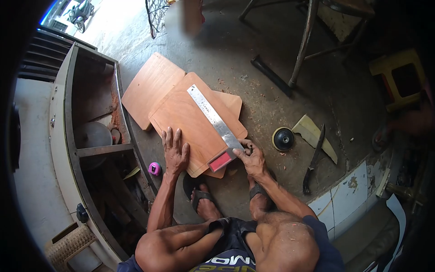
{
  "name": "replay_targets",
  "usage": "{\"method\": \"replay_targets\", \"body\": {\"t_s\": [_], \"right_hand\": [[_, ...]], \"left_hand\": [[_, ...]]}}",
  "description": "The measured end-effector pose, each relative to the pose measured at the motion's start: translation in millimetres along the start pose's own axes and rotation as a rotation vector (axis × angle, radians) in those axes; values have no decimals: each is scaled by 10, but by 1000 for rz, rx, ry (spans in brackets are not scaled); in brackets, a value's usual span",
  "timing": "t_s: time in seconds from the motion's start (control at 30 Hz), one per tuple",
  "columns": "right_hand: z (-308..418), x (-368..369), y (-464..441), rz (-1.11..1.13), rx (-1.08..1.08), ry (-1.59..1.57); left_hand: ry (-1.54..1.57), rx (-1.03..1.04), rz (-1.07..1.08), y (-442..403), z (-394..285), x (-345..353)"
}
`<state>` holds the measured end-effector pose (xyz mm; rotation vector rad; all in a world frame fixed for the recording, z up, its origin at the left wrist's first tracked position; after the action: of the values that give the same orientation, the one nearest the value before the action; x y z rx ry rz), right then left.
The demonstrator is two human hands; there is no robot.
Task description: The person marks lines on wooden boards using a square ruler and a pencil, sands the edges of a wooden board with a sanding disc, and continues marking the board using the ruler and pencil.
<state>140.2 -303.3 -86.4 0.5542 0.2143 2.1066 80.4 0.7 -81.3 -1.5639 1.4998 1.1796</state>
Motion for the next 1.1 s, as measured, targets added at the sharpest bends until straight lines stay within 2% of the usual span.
{"method": "replay_targets", "body": {"t_s": [0.07, 0.13, 0.17, 0.27, 0.3, 0.33, 0.37, 0.47, 0.53, 0.57, 0.63, 0.8, 0.9, 1.0, 1.1], "right_hand": [[-95, 35, -105, -47, -22, -12], [-123, 36, -127, -243, -6, 208], [-185, 13, -146, -251, 47, 253], [-251, 39, -200, -322, -23, 111], [-181, 1, -178, -352, 28, 316], [-128, -11, -186, -352, 30, 314], [-48, -7, -205, -346, 44, 318], [70, 15, -250, -360, 80, 324], [190, 50, -244, -344, 127, 308], [134, 18, -279, -348, 157, 382], [138, 24, -252, -355, 131, 430], [272, -17, -233, -297, 91, 405], [317, -60, -195, -300, -3, 608], [299, -66, -212, -247, -39, 636], [300, -68, -229, -249, 16, 630]], "left_hand": [[12, -13, 0, 5, 14, 10], [16, 11, 9, 35, 34, 17], [21, 2, 25, 27, 30, 8], [-10, -28, 37, -29, -58, -31], [-108, -115, 75, -38, -101, -51], [-206, -202, 112, -58, -143, -64], [-207, -200, 114, -117, -177, -58], [-150, -85, 57, -381, -390, -40], [97, 104, 167, -511, -672, -59], [99, 105, 163, -525, -796, -69], [87, 296, 290, -539, -1055, -47], [-54, 326, 266, -532, -1093, 74], [-36, 306, 275, -536, -1091, 90], [-26, 313, 272, -556, -1073, 85], [-29, 316, 267, -575, -1071, 85]]}}
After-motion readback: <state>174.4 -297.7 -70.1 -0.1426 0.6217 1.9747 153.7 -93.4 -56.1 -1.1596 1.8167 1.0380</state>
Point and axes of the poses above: each hand's wrist, its own y-axis away from the middle knuckle, its own x-axis out of the palm, z = x × y, the point moved 2 cm from there along -y, towards the middle knuckle, and after that the axes turned 15 degrees about z, right-handed, at the moved point
